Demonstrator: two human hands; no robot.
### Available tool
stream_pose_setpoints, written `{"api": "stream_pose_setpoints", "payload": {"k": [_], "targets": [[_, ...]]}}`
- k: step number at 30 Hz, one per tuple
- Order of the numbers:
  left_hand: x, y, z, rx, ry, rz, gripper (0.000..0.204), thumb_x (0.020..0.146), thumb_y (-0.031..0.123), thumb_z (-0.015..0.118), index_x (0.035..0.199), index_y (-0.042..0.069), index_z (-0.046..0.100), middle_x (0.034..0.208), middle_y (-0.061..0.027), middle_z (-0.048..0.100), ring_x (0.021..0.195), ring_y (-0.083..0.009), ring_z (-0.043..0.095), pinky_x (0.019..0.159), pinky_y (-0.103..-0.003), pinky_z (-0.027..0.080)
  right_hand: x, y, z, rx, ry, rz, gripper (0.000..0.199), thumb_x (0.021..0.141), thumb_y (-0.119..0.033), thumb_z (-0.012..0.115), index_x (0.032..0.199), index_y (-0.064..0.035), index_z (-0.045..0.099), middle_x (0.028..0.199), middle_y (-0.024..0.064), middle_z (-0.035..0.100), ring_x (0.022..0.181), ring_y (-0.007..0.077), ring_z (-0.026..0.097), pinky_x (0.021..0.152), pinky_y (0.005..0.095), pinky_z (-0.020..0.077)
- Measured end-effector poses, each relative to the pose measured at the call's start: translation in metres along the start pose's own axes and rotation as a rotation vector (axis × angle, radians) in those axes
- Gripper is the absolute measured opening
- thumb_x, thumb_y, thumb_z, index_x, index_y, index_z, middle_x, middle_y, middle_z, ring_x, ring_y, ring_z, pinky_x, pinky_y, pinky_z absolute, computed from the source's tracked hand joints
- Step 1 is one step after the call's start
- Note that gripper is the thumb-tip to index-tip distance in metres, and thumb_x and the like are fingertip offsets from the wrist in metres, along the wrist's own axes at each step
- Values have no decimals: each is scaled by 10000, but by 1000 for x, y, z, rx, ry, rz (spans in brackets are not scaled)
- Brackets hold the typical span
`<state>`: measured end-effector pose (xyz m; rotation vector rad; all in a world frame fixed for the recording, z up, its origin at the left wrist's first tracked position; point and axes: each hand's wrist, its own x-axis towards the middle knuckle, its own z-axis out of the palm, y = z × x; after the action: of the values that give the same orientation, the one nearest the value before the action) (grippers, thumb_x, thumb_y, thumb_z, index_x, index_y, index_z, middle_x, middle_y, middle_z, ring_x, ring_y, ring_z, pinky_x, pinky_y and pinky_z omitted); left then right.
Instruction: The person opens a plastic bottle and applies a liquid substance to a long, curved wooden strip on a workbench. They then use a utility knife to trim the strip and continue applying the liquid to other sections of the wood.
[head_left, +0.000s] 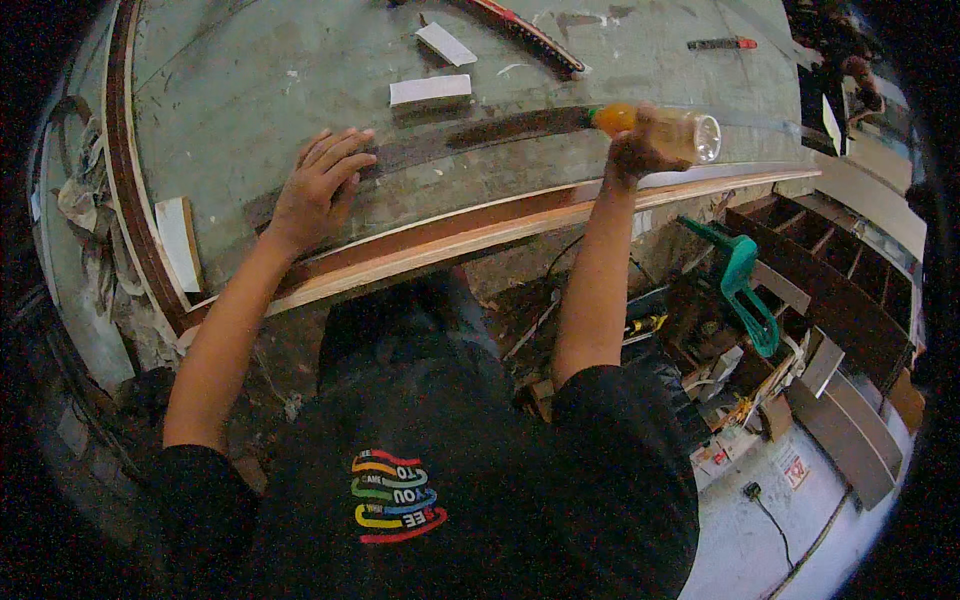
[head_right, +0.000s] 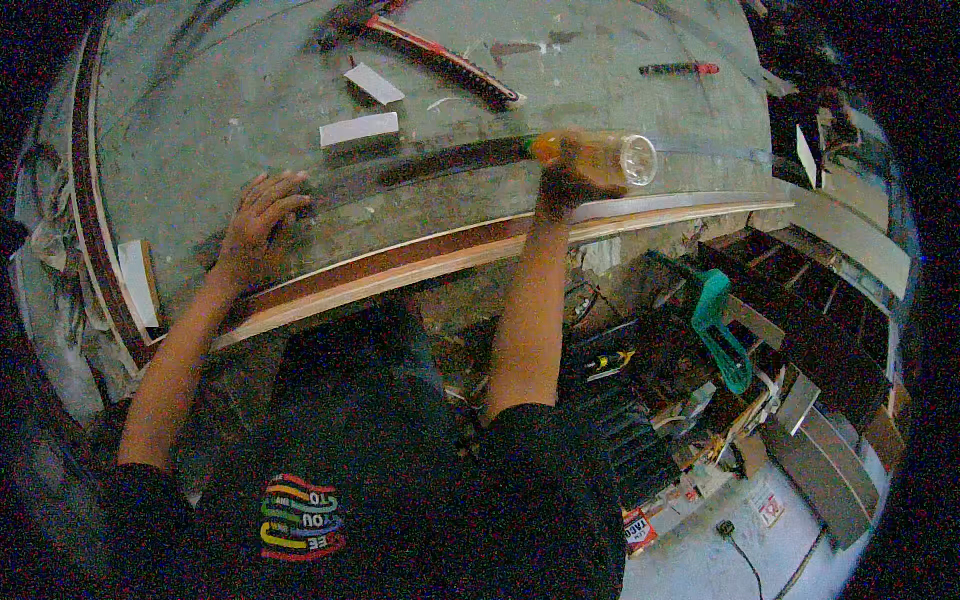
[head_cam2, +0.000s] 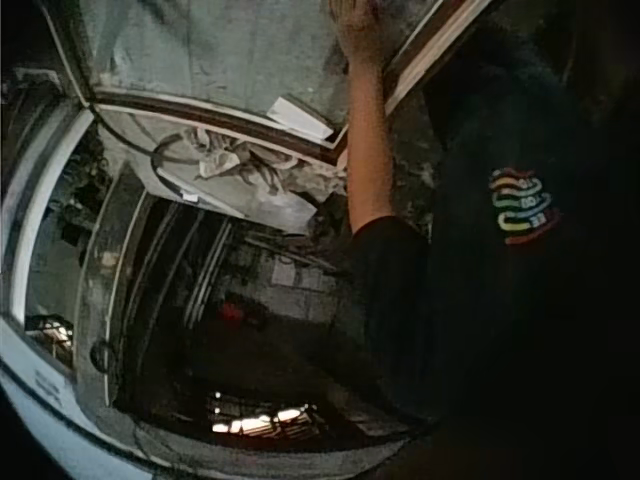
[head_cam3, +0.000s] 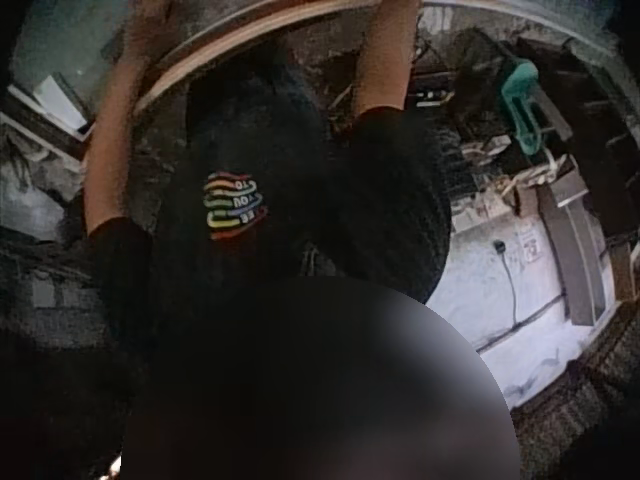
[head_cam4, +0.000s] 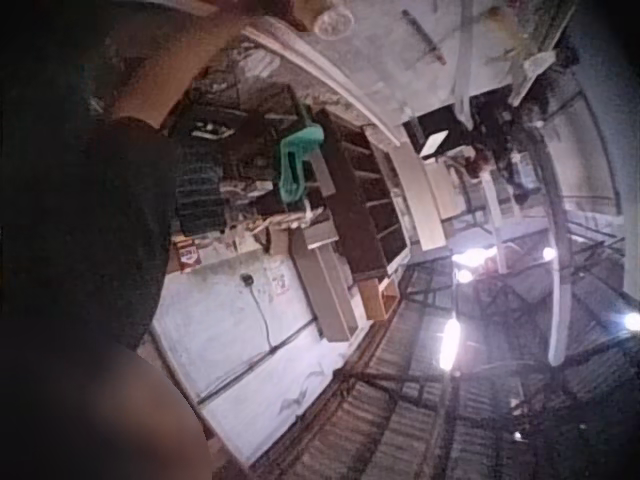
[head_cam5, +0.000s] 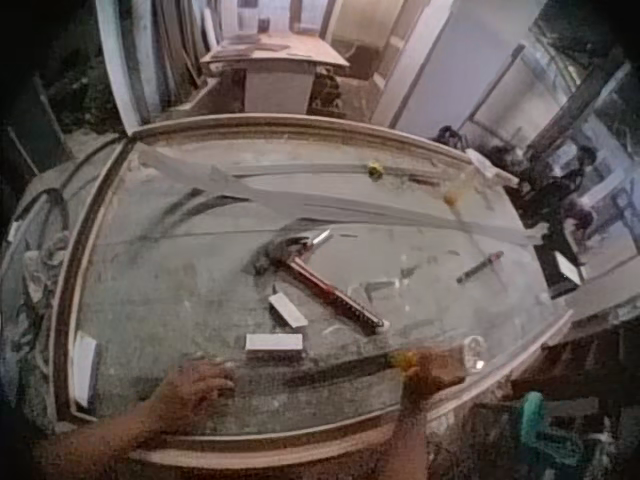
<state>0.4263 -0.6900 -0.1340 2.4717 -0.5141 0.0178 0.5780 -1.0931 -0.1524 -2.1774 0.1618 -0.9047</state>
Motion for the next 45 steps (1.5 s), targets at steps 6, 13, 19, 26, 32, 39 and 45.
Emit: {"api": "stream_pose_setpoints", "payload": {"k": [6,13,19,26,32,39,45], "targets": [[-9,1,0,3,173,-81,141,862,116,757,1002,127,751,1065,-46,687,1020,-273,626,936,-404,440,-57,-46,27,122,-12,-91,157,902,-204,730,857,-104,617,840,66,618,686,249,603,642,406,529],[-7,-1,-3,-40,133,-60,184,861,115,767,1045,134,765,1101,-49,698,1030,-273,630,939,-411,454,-160,-136,42,296,-401,-313,162,901,-212,747,857,-110,630,864,80,643,693,267,623,650,426,524],[-39,-26,-39,135,-86,100,326,893,106,717,1217,138,717,1368,-12,662,1222,-258,603,1067,-429,419,-42,-46,3,-124,-138,-458,165,901,-219,761,857,-115,640,885,93,664,699,283,641,657,443,520],[-83,-65,-70,298,-226,179,434,911,103,674,1342,145,658,1480,0,597,1402,-249,507,1175,-470,357,-37,-17,21,-244,-10,-422,371,823,-251,834,1016,-72,573,918,43,638,713,238,627,753,418,551],[-86,-81,-56,190,-184,197,393,952,107,635,1343,137,662,1469,-18,607,1417,-260,500,1192,-474,353,-142,-112,74,254,-350,30,414,784,-356,805,1024,-101,585,954,21,619,855,201,586,790,418,504],[-86,-75,-63,156,-172,153,367,955,87,624,1315,123,681,1457,-34,616,1418,-251,502,1197,-459,348,-117,-84,61,-27,-496,181,322,847,-415,761,955,-130,657,932,44,676,884,261,643,884,467,517],[-84,-72,-64,149,-140,160,372,944,91,634,1308,142,690,1452,0,622,1373,-243,524,1161,-447,366,-20,22,34,-291,2,-451,81,894,-170,735,863,-137,668,843,69,695,769,262,674,753,442,551]]}}
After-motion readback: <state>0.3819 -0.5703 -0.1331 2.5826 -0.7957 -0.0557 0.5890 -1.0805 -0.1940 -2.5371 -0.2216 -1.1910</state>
